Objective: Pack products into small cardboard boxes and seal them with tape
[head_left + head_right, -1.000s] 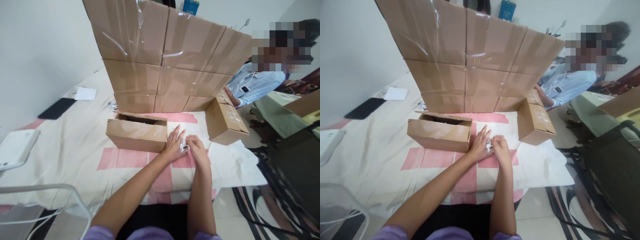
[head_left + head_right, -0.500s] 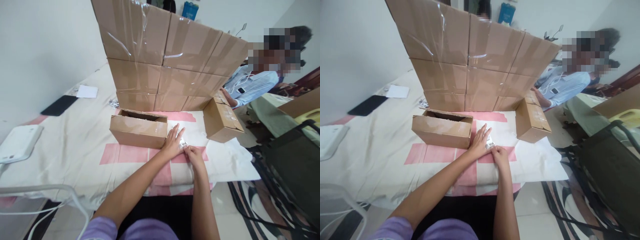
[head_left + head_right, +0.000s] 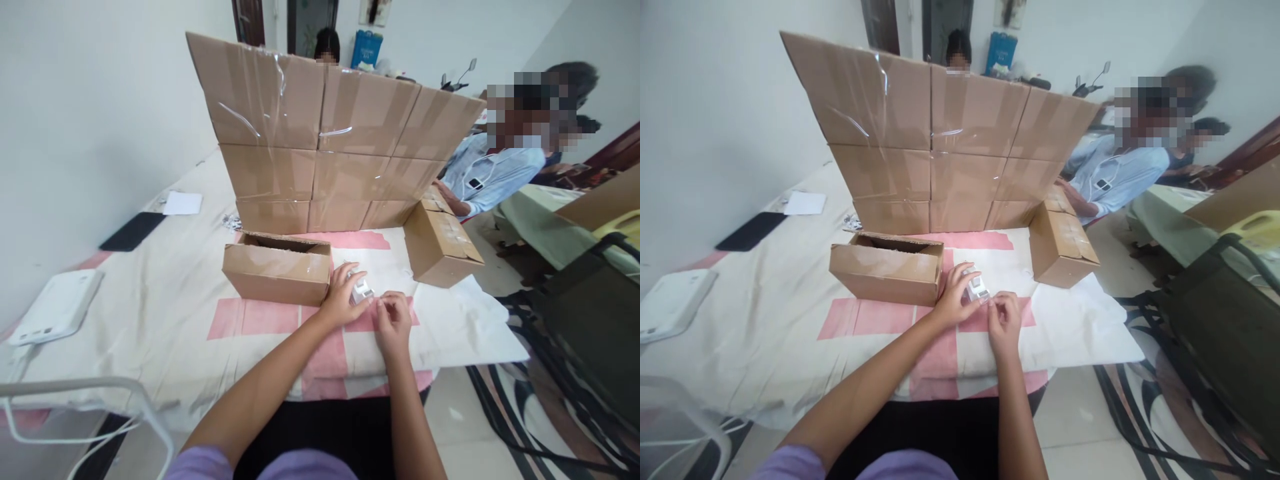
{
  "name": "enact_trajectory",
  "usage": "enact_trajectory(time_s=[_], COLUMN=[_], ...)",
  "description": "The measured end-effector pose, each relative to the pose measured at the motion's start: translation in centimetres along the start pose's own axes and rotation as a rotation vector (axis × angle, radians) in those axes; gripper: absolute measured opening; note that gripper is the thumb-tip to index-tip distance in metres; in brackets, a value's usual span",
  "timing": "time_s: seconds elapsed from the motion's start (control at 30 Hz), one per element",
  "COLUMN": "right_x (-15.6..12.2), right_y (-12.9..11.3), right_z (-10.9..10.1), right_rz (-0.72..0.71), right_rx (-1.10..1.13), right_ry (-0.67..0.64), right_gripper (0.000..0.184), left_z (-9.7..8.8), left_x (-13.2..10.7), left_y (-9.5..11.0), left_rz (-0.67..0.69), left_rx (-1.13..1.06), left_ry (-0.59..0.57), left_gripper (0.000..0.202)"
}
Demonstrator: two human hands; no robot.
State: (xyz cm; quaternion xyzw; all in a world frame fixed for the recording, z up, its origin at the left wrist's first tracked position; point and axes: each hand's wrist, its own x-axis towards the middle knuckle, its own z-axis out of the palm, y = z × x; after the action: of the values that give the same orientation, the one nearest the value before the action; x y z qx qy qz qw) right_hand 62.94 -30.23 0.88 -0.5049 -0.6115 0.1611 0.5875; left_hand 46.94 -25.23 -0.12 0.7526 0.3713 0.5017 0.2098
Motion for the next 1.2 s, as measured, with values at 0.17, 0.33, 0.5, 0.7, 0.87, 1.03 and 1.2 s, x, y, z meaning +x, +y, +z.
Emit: enact_trajectory(time_s=[0.17, 0.33, 0.5, 0.7, 0.87, 1.03, 1.2], right_x=[-0.3, -0.6, -0.5, -0.9, 0.6, 4.6, 5.9], right_y=[0.2, 0.4, 0.8, 0.9, -1.4, -7.3, -8.3], right_z=[0.1, 0.1, 0.5, 0.8, 2.8, 8.3, 13.1], right_rz=[-0.139, -0.184, -0.175, -0.091, -0.241, -0.393, -0.201], right_rx=[-0.107, -0.081, -0.112, -0.148, -0.099, -0.054, 0.065], right_ry=[-0.019, -0.113, -0.112, -0.015, 0.073, -0.274, -0.356], right_gripper=[0.013, 0.014, 0.013, 0.016, 0.058, 0.074, 0.082], left_z=[-0.3, -0.4, -0.4, -1.3, -7.2, -17.3, -24.4], left_x=[0.0, -0.1, -0.3, -0.4, -1.2, 0.6, 4.9], left_y=[0.4, 1.4, 2.1, 3.1, 7.5, 10.9, 8.3], left_rz=[-0.047, -0.099, -0.094, 0.255, 0.525, 0.323, -0.209], left_rx=[-0.045, -0.088, -0.049, 0.228, 0.272, 0.270, 0.198], left_ry=[-0.008, -0.118, -0.025, 0.078, 0.240, 0.146, -0.107], left_gripper=[0.049, 0.059, 0.018, 0.020, 0.017, 0.021, 0.025])
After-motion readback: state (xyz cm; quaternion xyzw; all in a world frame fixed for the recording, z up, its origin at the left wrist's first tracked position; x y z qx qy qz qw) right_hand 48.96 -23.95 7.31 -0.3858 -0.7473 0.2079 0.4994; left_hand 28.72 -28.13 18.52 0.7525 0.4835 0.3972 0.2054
